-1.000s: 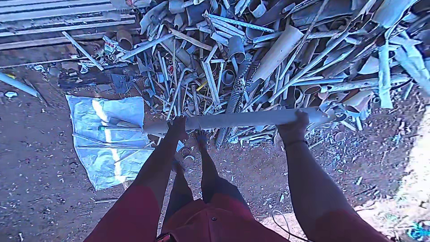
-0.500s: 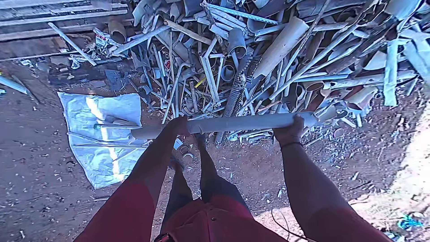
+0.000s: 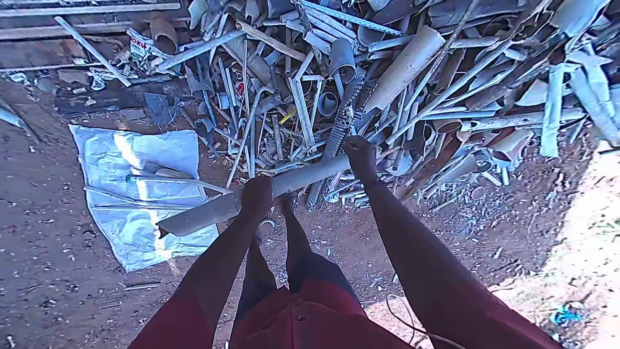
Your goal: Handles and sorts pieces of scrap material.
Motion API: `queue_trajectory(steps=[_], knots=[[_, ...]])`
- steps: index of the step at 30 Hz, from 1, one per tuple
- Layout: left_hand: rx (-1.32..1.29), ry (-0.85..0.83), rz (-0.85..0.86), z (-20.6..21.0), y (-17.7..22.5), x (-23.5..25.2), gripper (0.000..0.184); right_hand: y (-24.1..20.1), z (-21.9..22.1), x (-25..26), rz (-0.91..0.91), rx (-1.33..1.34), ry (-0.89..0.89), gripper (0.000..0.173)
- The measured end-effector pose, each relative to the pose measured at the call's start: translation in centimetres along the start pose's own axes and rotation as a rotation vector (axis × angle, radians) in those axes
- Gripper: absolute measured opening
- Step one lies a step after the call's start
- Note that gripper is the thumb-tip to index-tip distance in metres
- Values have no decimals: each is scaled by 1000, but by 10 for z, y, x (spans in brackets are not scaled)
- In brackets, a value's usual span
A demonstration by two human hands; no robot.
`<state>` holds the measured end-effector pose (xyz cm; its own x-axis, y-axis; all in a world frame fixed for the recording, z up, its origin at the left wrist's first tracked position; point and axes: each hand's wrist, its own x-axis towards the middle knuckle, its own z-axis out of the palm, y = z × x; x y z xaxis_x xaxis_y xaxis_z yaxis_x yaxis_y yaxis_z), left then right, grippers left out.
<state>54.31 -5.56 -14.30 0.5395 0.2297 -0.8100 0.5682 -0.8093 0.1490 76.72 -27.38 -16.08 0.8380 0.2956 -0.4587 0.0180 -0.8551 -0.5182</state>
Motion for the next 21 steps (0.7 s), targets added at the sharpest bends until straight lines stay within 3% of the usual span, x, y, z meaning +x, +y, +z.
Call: queue_trajectory(steps=[3, 8, 11, 14, 16, 21], knots=[[-1, 48, -24, 7, 1, -7, 44, -36, 46, 1, -202, -80, -365, 25], [84, 97, -26, 7, 3, -13, 35, -58, 98, 9, -404, -188, -502, 35], [149, 103, -5, 8, 8, -15, 39, -72, 115, 11, -566, -292, -608, 38], [127, 125, -10, 8, 13, -17, 39, -88, 121, 17, -522, -520, -746, 28], [113, 127, -16, 6, 14, -20, 37, -90, 122, 23, -428, -621, -803, 31], [125, 127, -30, 8, 10, -22, 36, -98, 97, 33, -446, -534, -800, 35]])
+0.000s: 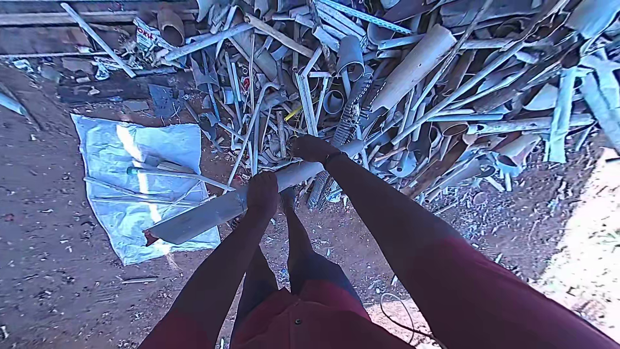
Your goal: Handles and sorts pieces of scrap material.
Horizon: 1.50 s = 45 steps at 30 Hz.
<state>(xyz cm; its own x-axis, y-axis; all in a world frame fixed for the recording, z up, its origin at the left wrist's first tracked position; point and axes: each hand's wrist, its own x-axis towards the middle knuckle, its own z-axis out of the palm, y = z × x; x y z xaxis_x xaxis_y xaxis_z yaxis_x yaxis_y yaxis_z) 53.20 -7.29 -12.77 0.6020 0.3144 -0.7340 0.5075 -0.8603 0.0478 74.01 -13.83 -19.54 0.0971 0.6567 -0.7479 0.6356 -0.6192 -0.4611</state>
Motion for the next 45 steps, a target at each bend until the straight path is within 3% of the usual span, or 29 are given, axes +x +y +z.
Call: queue_trajectory(steps=[6, 12, 16, 19, 22, 25, 28, 31, 33, 37, 40, 43, 45], knots=[[45, 31, 12, -4, -3, 0, 37, 29, -16, -24, 175, -30, 108, 36], [-23, -17, 13, -28, 19, -8, 37, 42, 3, -28, 412, 6, 349, 32], [-73, -125, -39, -41, 30, -16, 37, 51, 10, -18, 382, 43, 471, 28], [-126, -177, -60, -45, 22, -21, 40, 44, 16, -17, 370, 285, 627, 63], [-171, -217, -72, -50, 16, -23, 44, 20, 26, -25, 506, 387, 452, 62], [-164, -213, -76, -49, 18, -24, 40, 9, 44, -13, 498, 405, 219, 68], [-123, -212, -68, -39, 14, -33, 55, 1, 54, -4, 537, 464, 308, 43], [-81, -337, -46, -33, 0, -68, 51, 2, 59, -21, 627, 472, 325, 39], [-53, -391, -34, -15, -17, -93, 58, 8, 73, -38, 616, 384, 342, 38], [24, -460, -38, 33, -57, -136, 67, 20, 118, -79, 408, 542, 288, 50], [-1, -486, -11, 57, -96, -162, 67, -10, 133, -123, 276, 511, -4, 53], [-19, -496, 33, 70, -138, -181, 72, -41, 154, -153, 230, 335, -282, 94], [-91, -480, 34, 73, -165, -193, 72, -56, 174, -167, 171, 231, -306, 112]])
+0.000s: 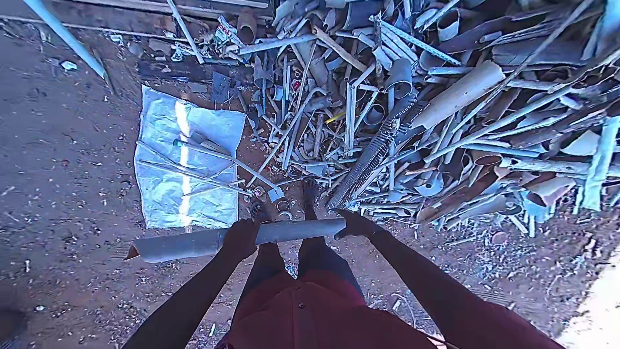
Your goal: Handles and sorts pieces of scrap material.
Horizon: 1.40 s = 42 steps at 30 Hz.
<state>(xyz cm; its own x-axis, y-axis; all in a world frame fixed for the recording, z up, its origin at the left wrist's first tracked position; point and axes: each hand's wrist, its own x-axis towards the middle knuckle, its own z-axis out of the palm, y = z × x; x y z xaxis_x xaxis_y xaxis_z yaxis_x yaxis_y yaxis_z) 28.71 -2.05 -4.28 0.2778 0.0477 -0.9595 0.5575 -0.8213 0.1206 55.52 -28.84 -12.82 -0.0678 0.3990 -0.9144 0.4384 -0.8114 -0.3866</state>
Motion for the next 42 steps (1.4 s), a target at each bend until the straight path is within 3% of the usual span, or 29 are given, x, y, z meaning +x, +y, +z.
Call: queue_trajectory(steps=[3, 8, 12, 15, 19, 23, 29, 34, 38, 42], knots=[[-106, 29, 26, 9, -44, -20, 71, -14, 25, -1, -70, -256, 90, 112], [-207, 98, 41, 25, -94, -32, 72, -63, 32, 5, 56, -466, 151, 77], [-435, 300, -97, 56, -140, -32, 64, -120, 35, 17, 72, -482, 127, 70], [-674, 316, -239, 83, -166, -42, 54, -165, 45, 41, 142, -540, 108, 69], [-821, 112, -307, 152, -185, -62, 49, -206, 62, 81, 228, -544, 150, 74], [-899, -43, -370, 249, -186, -79, 48, -255, 74, 111, 261, -491, 170, 92], [-1030, -164, -413, 358, -165, -94, 48, -346, 90, 157, 114, -415, 144, 78], [-1155, -77, -407, 357, -156, -98, 47, -396, 115, 192, -197, -430, 186, 97], [-1248, 52, -363, 321, -161, -99, 46, -405, 109, 173, -273, -398, 145, 61], [-1302, 159, -313, 287, -171, -105, 45, -342, 84, 131, -181, -373, 61, 39]])
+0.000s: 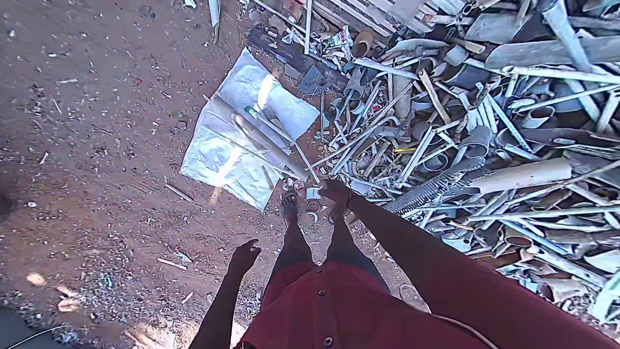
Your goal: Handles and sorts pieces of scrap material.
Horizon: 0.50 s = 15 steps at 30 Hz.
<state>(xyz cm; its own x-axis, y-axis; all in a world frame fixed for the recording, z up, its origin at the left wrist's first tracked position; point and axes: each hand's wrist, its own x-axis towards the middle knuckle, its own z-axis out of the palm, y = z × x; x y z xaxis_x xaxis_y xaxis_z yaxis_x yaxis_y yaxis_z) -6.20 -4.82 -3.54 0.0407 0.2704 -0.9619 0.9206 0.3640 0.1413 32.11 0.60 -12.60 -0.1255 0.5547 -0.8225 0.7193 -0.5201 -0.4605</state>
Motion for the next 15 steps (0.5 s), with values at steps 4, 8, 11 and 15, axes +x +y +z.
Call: queue_trajectory(steps=[4, 8, 11, 15], knots=[[-5, 33, 20, -13, 1, 2, 45, 63, -18, -95, 301, -53, -44, 43], [63, 48, -6, -20, -26, 12, 43, 144, -4, -183, 588, 88, 101, 43], [60, 11, -34, -27, -55, 23, 41, 162, 16, -240, 697, 265, 241, 40], [7, -4, -117, -44, -77, 35, 40, 148, 60, -275, 716, 524, 349, 33]])
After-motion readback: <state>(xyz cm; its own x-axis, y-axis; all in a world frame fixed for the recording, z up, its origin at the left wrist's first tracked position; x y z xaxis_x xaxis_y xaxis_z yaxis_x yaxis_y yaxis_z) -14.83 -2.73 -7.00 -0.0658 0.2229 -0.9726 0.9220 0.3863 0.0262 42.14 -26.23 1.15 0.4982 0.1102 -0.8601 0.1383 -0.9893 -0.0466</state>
